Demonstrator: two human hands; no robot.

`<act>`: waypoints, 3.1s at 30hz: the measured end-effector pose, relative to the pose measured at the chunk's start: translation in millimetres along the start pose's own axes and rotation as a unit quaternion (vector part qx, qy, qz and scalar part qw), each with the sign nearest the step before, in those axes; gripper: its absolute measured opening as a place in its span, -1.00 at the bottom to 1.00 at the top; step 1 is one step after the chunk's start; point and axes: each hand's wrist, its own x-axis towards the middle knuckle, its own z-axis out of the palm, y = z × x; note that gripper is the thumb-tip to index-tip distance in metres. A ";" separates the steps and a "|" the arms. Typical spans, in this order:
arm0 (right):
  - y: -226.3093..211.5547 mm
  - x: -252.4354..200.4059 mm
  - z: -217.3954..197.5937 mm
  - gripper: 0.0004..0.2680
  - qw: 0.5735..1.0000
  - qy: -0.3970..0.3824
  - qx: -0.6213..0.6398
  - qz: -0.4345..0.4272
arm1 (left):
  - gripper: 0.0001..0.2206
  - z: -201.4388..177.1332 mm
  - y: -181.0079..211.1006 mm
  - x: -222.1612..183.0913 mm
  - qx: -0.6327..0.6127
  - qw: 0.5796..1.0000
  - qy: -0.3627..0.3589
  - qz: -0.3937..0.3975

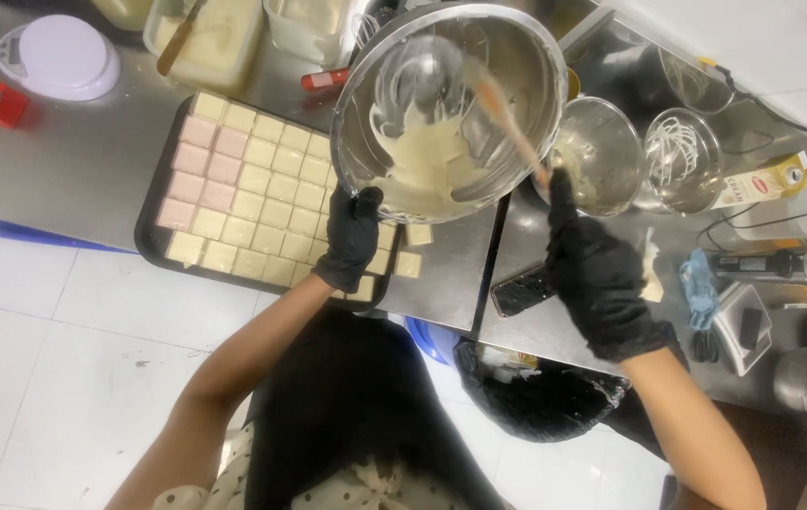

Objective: Pouring a creamy liquid from a bowl onto food blocks arranged on a tray.

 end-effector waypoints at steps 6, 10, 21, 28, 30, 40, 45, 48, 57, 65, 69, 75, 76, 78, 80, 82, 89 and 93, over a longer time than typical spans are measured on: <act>11.5 21.1 -18.0 -0.41 0.993 0.044 -0.087 -0.058 | -0.86 -25.5 1.4 5.2 0.053 0.998 -0.031 -0.033; 5.8 30.5 -56.0 -0.49 0.990 0.128 0.043 -0.040 | -0.77 -50.1 -10.3 5.8 -0.089 0.988 -0.039 -0.121; 21.8 58.6 -43.1 -0.65 0.988 0.036 0.145 -0.048 | -0.54 -47.1 72.5 21.6 -0.175 0.913 -0.153 -0.336; 9.5 57.8 -51.1 -0.66 0.988 -0.006 0.144 -0.047 | -0.52 -20.2 132.0 55.7 -0.061 0.873 -0.210 -0.436; 4.1 56.9 -56.6 -0.66 0.988 -0.009 0.148 -0.050 | -0.53 -25.6 120.0 56.8 -0.019 0.882 -0.185 -0.433; 21.2 61.0 -29.3 -0.51 0.989 0.033 0.069 -0.126 | -0.48 -1.4 184.8 77.6 0.388 0.856 -0.299 -0.163; 26.3 27.9 31.9 -0.53 0.994 -0.005 0.035 -0.108 | -0.27 1.0 176.1 78.1 0.454 0.830 -0.242 -0.216; -8.9 -8.5 67.0 -0.64 0.969 0.076 0.203 -0.120 | -0.17 -24.8 131.3 74.8 0.476 0.853 -0.205 -0.062; -74.9 -49.6 159.3 -0.72 0.951 0.052 0.302 -0.047 | -0.11 -22.0 147.1 76.0 0.369 0.916 -0.146 0.063; -54.9 -43.0 154.1 -0.68 0.980 0.029 0.196 -0.024 | -0.04 -21.4 143.5 70.5 0.389 0.913 -0.116 0.043; -60.2 -46.6 163.3 -0.65 0.971 0.070 0.215 -0.083 | -0.04 -24.5 148.1 69.9 0.347 0.926 -0.125 0.076; -37.9 -30.8 140.7 -0.62 0.953 -0.015 0.302 0.010 | -0.09 -34.1 151.5 68.7 0.359 0.915 -0.152 0.105; -38.8 -26.8 136.2 -0.65 0.944 -0.036 0.327 0.035 | -0.08 -29.7 158.6 69.1 0.368 0.913 -0.153 0.087; -46.9 -21.2 136.4 -0.67 0.932 -0.059 0.352 0.061 | -0.08 -22.6 163.7 70.6 0.375 0.912 -0.153 0.067; -62.2 -17.5 146.2 -0.66 0.964 0.000 0.264 -0.032 | -0.01 -17.6 160.6 73.7 0.424 0.870 -0.169 0.183; -78.4 -22.1 167.8 -0.61 0.961 0.007 0.270 -0.060 | -0.04 -12.2 151.5 80.4 0.390 0.897 -0.161 0.130; -56.0 -16.6 167.6 -0.50 0.950 -0.014 0.309 -0.034 | -0.04 -9.6 146.8 84.0 0.359 0.912 -0.170 0.107; -74.2 -21.5 176.2 -0.47 0.952 0.069 0.283 -0.096 | -0.02 8.8 155.0 81.6 0.333 0.925 -0.173 0.066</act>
